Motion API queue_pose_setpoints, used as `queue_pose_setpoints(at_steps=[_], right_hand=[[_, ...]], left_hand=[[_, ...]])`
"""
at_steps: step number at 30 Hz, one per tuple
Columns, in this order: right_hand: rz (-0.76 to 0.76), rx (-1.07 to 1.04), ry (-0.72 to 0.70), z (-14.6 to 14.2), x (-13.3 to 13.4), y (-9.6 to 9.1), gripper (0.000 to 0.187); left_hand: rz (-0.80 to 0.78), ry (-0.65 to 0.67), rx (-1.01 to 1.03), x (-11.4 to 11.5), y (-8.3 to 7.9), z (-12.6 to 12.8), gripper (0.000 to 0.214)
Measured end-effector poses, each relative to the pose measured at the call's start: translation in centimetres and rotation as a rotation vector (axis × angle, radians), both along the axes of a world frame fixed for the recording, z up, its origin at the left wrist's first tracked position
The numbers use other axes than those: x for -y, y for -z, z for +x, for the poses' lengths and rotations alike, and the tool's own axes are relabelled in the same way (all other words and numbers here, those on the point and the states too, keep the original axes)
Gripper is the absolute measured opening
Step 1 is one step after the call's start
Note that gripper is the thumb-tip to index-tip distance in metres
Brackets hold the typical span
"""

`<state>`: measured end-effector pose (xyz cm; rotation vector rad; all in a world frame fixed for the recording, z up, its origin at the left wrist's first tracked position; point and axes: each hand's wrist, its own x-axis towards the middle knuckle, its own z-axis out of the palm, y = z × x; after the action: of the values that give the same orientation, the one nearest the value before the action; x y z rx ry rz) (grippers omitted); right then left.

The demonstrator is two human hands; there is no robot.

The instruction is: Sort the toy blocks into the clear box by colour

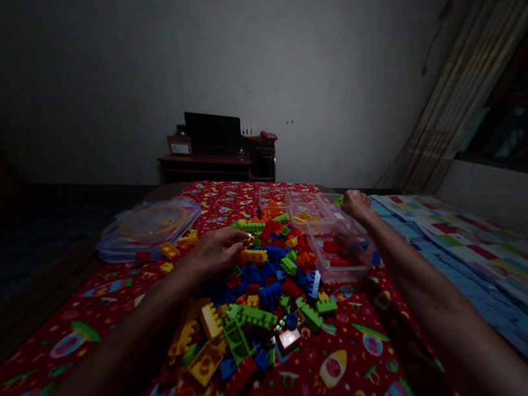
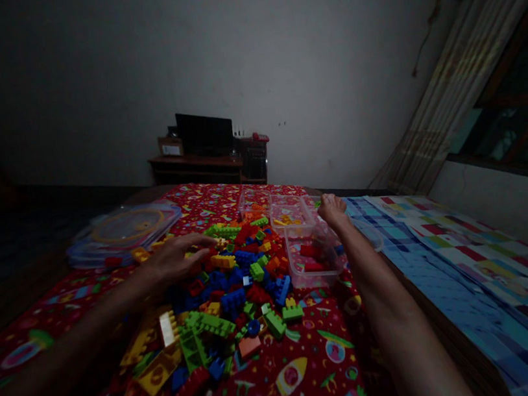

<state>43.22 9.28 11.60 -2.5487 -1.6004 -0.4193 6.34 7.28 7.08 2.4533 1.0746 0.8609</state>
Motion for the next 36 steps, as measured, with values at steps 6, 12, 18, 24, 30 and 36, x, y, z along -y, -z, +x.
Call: queue_pose_setpoints(at_steps=[6,12,18,24,30,36], right_hand=[[0.134,-0.066,-0.137,-1.7,-0.5,-0.1,0.037],[0.140,-0.120,-0.712,-7.8,-0.1,0.8,0.034],[-0.025,-0.049,-1.090,-13.6,-1.2,3.5,0.040],[-0.114,-0.006,-1.103,-14.8,-1.6,4.8,0.028],[-0.050,-0.046,-1.115,-12.5,-0.4,3.9,0.014],[0.012,-0.239,-1.023,-10.3,2.1,2.2,0.017]], left_hand=[[0.046,0.108,-0.152,-0.5,2.4,0.4,0.037],[-0.010,0.048,-0.094,-0.7,2.3,0.3,0.039],[-0.059,-0.053,-0.126,0.0,0.1,-1.1,0.040],[0.040,-0.078,-0.189,-0.9,0.5,-1.8,0.038],[0.029,-0.081,-0.179,-0.6,0.3,-1.3,0.035],[0.032,-0.115,-0.191,-0.3,-0.1,-1.2,0.032]])
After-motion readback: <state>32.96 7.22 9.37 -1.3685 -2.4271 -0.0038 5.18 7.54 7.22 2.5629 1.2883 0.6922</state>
